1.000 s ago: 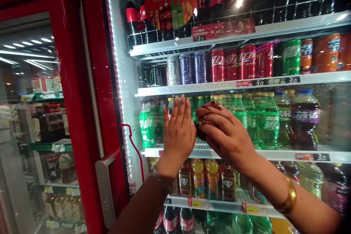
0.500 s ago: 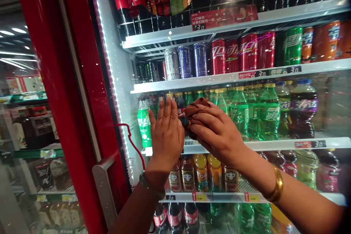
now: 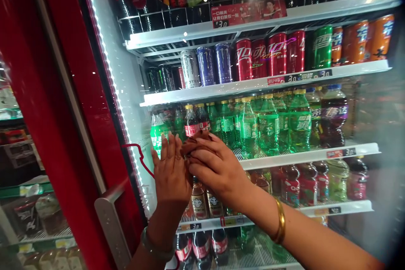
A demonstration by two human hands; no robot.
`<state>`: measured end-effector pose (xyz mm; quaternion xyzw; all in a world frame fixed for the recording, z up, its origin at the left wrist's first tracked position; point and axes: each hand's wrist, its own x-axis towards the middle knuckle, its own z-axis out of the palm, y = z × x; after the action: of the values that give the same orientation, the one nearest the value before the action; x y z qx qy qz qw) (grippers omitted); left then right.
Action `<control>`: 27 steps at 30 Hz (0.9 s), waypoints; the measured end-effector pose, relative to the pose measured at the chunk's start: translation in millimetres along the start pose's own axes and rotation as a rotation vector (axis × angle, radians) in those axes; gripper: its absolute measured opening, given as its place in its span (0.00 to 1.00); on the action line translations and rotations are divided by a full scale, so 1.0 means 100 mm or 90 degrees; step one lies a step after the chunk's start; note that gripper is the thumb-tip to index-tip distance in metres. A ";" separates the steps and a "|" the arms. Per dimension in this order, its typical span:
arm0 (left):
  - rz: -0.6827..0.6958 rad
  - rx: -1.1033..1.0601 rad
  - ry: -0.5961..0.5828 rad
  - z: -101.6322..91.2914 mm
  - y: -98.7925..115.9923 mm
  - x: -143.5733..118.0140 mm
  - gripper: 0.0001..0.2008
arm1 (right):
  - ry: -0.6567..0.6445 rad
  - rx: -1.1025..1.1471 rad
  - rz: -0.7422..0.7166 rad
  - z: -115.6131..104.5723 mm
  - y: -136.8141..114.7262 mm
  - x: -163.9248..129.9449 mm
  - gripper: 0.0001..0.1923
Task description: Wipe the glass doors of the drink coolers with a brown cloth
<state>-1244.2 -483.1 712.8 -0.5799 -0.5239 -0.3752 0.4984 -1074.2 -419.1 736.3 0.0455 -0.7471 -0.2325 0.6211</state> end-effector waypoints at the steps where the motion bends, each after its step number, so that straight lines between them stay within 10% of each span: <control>1: 0.006 0.009 -0.014 0.00 -0.01 -0.05 0.36 | 0.006 0.003 0.016 -0.03 -0.02 -0.09 0.07; 12: -0.004 0.007 0.020 0.11 -0.03 -0.29 0.35 | 0.101 0.042 0.126 0.28 -0.37 -0.16 0.08; 18: -0.023 0.006 0.026 0.12 0.17 -0.41 0.37 | 0.076 -0.026 0.183 -0.03 -0.35 -0.68 0.10; 27: -0.037 0.027 0.032 0.18 0.27 -0.42 0.34 | 0.088 -0.020 0.207 0.06 -0.36 -0.36 0.08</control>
<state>-1225.9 -474.6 663.8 -0.5443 -0.5354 -0.3929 0.5126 -1079.9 -436.3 688.3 -0.0695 -0.6963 -0.1373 0.7010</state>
